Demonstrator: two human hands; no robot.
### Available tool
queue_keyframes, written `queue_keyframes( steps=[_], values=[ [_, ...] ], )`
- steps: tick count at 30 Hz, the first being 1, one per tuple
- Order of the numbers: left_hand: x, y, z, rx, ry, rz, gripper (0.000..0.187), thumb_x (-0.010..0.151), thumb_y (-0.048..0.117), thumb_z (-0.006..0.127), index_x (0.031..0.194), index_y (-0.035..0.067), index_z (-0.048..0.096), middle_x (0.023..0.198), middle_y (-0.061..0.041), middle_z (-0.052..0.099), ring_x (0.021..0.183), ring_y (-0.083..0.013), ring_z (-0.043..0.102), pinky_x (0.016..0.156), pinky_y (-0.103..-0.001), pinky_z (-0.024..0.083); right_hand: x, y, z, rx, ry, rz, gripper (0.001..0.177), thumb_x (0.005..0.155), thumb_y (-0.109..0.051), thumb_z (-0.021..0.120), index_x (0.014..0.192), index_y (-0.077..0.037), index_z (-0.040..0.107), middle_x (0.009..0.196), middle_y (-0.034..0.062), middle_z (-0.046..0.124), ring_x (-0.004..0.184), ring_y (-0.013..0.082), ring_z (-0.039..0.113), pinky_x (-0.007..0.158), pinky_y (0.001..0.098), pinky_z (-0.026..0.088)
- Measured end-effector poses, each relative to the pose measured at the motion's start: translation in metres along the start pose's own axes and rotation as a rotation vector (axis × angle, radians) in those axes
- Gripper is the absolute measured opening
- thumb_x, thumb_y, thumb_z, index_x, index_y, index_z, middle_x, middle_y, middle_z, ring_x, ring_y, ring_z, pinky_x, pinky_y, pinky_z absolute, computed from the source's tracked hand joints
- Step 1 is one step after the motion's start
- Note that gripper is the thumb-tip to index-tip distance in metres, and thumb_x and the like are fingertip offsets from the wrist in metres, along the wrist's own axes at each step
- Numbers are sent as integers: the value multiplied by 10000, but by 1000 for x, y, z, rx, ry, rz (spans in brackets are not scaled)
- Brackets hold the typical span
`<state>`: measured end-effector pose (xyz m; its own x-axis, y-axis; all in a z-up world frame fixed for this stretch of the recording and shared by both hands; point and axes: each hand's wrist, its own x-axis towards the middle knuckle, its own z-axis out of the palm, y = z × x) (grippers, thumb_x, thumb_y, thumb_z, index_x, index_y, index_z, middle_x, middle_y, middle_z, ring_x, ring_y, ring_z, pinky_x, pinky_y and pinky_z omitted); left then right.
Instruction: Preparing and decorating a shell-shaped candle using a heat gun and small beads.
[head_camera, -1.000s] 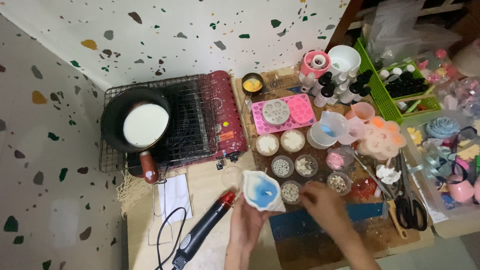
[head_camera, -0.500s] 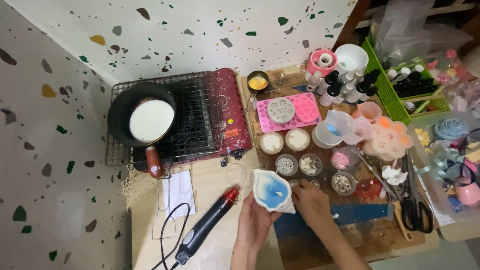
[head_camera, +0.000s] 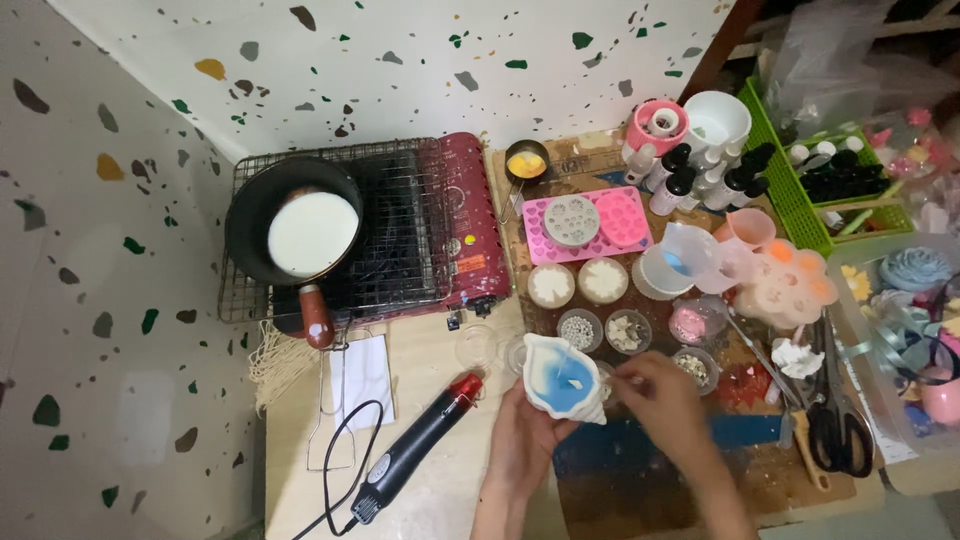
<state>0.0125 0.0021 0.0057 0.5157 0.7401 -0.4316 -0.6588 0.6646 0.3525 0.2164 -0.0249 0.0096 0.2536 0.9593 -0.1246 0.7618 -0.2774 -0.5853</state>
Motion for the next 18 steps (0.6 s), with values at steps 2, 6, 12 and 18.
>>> queue_keyframes(
  steps=[2,6,12,18],
  values=[
    [2,-2,4,-12,-16,-8,561,1042,434,338,1390,42,537,1343,-151,661,1211,-277,668,1050,-459,535,-9,-5,-15,182,46,39,189,802,-150,826,956,-53,777,937,85,732,746,218,734,667,344,579],
    [2,-13,12,-8,-5,45,566,1024,451,337,1384,62,536,1320,-140,672,1211,-268,661,1048,-476,529,-35,-53,-27,602,189,-35,149,775,-62,825,919,-51,794,995,33,710,771,88,656,632,223,521],
    [2,-28,14,-67,-126,114,538,1062,446,341,1392,65,529,1326,-127,649,1185,-252,634,1017,-438,494,-47,-97,-27,476,339,-12,145,728,-25,835,865,-48,792,1009,6,692,668,68,585,521,207,408],
    [4,-34,11,-82,-73,79,525,1050,430,334,1378,72,534,1336,-110,649,1228,-231,618,1057,-445,481,-46,-93,-25,583,373,-105,134,772,-16,810,898,-45,775,1053,9,662,810,62,611,581,191,446]
  ],
)
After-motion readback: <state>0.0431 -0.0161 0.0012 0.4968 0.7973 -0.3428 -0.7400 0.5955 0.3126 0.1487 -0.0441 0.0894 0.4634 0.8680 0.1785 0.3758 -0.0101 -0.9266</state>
